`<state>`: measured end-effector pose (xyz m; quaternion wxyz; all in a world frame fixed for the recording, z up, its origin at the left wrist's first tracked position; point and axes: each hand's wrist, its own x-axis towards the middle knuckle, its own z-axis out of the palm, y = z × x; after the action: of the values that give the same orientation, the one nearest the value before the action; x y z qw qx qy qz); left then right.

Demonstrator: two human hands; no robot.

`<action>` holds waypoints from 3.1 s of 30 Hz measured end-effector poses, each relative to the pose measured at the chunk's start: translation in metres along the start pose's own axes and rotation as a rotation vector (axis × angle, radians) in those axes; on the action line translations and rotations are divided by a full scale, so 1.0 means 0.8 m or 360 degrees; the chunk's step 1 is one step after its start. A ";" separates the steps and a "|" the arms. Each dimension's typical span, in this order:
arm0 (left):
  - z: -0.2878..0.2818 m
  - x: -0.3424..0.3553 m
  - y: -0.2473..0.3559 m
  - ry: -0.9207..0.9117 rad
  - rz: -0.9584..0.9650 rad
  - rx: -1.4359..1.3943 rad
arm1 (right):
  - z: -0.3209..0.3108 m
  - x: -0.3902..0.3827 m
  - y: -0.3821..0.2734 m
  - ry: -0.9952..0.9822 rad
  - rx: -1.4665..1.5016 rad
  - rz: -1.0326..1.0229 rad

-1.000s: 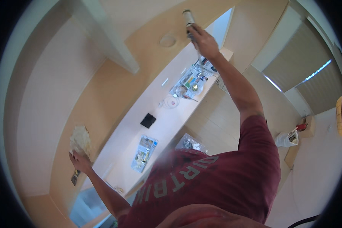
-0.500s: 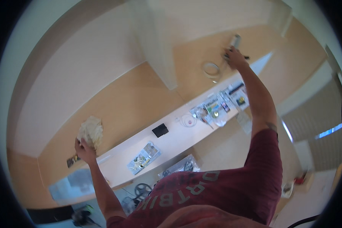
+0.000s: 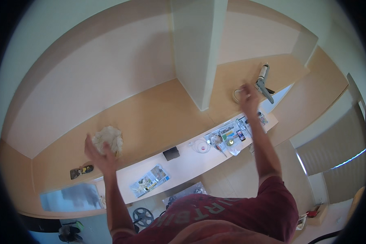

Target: The person applies masking tape to a cabinet edge, then uses a caulking gun to apply sealant along the joint. They smooth the bead with a finger and wipe excess with a cloth, repeating the process along the cabinet edge.

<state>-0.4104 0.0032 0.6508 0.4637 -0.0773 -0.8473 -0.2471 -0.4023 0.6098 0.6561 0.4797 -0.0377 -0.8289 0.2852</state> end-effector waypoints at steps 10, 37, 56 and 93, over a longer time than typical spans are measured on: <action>0.250 0.364 0.272 -0.0041 0.0965 -0.0115 | 0.106 -0.051 -0.065 0.0056 0.0295 0.0578; 0.328 0.457 0.324 0.0051 0.0956 0.0440 | 0.112 -0.056 -0.070 0.0063 0.0161 0.0475; 0.349 0.371 0.307 -0.0219 0.1086 0.0363 | 0.104 -0.055 -0.080 0.0087 0.0086 0.0493; 0.423 0.182 0.247 -0.0606 0.1005 0.0360 | 0.104 -0.054 -0.075 0.0148 0.0043 0.0592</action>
<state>-0.6739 0.3259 0.6876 0.3570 -0.3273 -0.8746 0.0216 -0.4344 0.5086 0.6217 0.4569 -0.1970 -0.7807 0.3780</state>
